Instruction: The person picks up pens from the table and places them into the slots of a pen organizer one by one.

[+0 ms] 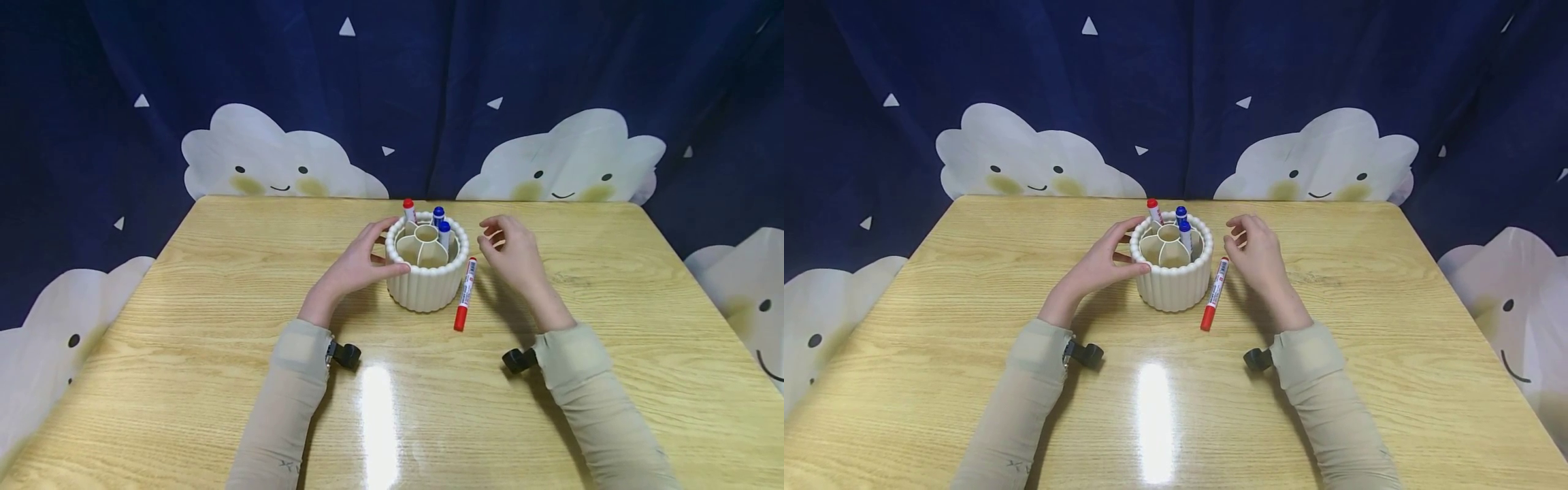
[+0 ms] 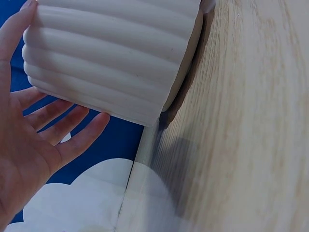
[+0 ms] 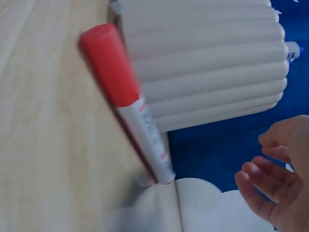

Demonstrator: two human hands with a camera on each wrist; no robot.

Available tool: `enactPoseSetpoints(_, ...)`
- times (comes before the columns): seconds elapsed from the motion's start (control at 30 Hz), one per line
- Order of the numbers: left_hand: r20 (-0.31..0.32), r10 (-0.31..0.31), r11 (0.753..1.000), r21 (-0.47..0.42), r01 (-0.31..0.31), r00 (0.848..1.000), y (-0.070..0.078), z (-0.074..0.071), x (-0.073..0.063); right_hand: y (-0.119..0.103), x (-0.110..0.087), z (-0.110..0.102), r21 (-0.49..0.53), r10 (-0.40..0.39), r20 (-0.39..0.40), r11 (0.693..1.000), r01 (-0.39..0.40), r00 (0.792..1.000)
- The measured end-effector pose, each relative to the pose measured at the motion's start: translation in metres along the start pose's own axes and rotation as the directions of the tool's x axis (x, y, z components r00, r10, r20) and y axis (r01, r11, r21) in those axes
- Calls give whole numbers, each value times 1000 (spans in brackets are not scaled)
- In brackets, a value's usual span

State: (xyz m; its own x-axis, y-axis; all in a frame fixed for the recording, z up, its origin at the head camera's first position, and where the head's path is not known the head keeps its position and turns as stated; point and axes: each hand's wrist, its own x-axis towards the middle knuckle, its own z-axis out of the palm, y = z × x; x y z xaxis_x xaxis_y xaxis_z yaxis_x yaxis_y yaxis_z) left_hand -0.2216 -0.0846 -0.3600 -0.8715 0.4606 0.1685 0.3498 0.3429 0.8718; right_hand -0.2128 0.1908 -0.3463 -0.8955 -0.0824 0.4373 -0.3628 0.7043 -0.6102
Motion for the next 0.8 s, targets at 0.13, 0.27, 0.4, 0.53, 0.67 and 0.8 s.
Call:
enactPoseSetpoints(0.13, 3, -2, 1000, -4, 2, 1000, 0, 0, 0, 10, -1, 7, -29, 62, 57, 998, -60, 996)
enactPoseSetpoints(0.27, 2, -9, 1000, -15, 9, 1000, 0, 0, -1, 18, -2, 14, -76, 119, 125, 991, -110, 985)
enactPoseSetpoints(0.4, 0, -10, 1000, -21, 10, 1000, -1, 0, -1, 22, -3, 20, -142, 197, 236, 976, -167, 951)
enactPoseSetpoints(0.53, 1, -7, 1000, -17, 7, 1000, -1, 0, -1, 26, -4, 23, -196, 243, 323, 963, -187, 915)
enactPoseSetpoints(0.67, 3, -7, 1000, -9, 7, 1000, 0, 1, -1, 27, -4, 25, -221, 262, 361, 956, -191, 895)
enactPoseSetpoints(0.8, 1, -1, 1000, -5, 1, 1000, 0, 0, 0, 26, -2, 27, -256, 270, 383, 950, -180, 883)
